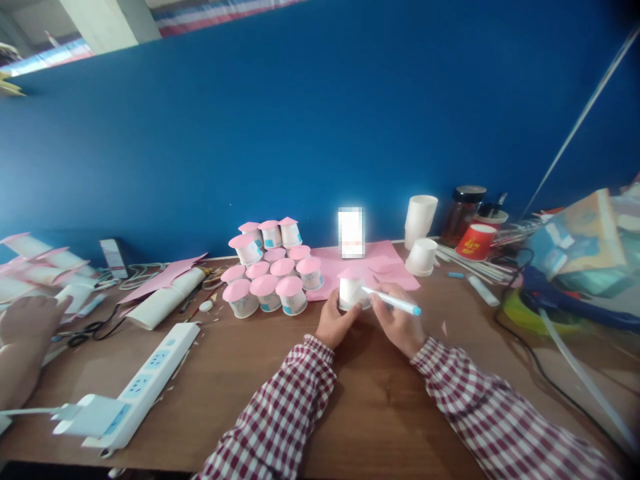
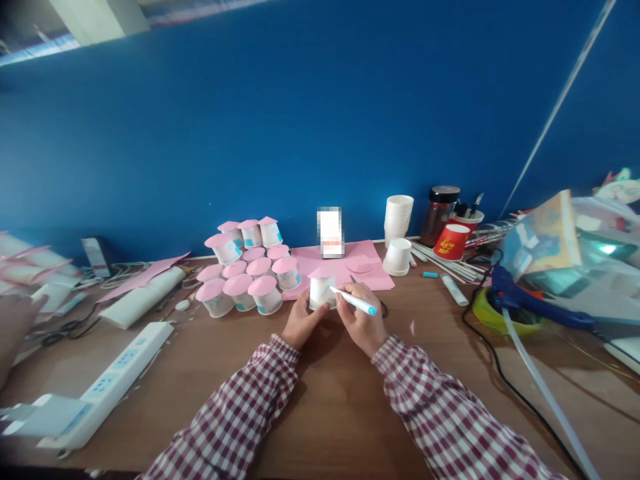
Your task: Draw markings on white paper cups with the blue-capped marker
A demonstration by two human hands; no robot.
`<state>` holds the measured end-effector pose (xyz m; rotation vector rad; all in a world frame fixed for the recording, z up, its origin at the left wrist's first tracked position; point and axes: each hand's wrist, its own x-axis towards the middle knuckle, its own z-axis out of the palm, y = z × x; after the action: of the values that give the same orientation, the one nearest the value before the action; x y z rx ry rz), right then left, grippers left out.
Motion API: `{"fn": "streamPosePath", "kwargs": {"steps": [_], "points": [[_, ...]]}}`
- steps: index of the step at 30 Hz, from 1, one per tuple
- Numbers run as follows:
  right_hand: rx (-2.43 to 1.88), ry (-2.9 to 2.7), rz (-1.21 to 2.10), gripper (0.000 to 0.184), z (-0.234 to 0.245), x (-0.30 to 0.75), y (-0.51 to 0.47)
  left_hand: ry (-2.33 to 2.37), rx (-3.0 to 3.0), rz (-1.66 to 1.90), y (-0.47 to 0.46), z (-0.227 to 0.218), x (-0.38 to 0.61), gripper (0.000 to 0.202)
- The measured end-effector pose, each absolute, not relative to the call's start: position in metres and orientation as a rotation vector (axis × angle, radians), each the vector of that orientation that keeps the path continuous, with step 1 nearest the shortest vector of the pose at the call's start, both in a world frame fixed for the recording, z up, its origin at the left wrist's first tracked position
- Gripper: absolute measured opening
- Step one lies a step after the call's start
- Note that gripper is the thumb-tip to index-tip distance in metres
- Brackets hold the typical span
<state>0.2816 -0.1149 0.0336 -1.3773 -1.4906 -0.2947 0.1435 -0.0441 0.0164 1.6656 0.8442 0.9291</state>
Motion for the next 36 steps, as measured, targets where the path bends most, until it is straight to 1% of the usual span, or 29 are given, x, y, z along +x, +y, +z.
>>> {"fn": "streamPosePath", "kwargs": {"steps": [8, 18, 27, 36], "points": [[-1.374, -1.501, -0.274, 0.009, 0.0334, 0.2801, -0.1158, 0.832, 1.681, 0.938, -0.0441, 0.0158, 0.1437, 0.045], [-1.383, -1.489, -0.309, 0.010, 0.0329, 0.2813, -0.1154, 0.801, 1.670, 0.935, -0.0440, 0.0155, 0.1442, 0.049], [-1.392, -1.487, -0.272, 0.010, 0.0336, 0.2806, -0.1158, 0.807, 1.674, 0.943, -0.0436, 0.0152, 0.1440, 0.049], [-1.383, -1.465, -0.303, 0.011, 0.0330, 0.2808, -0.1148, 0.816, 1.690, 0.925, -0.0457, 0.0191, 0.1434, 0.049]]}}
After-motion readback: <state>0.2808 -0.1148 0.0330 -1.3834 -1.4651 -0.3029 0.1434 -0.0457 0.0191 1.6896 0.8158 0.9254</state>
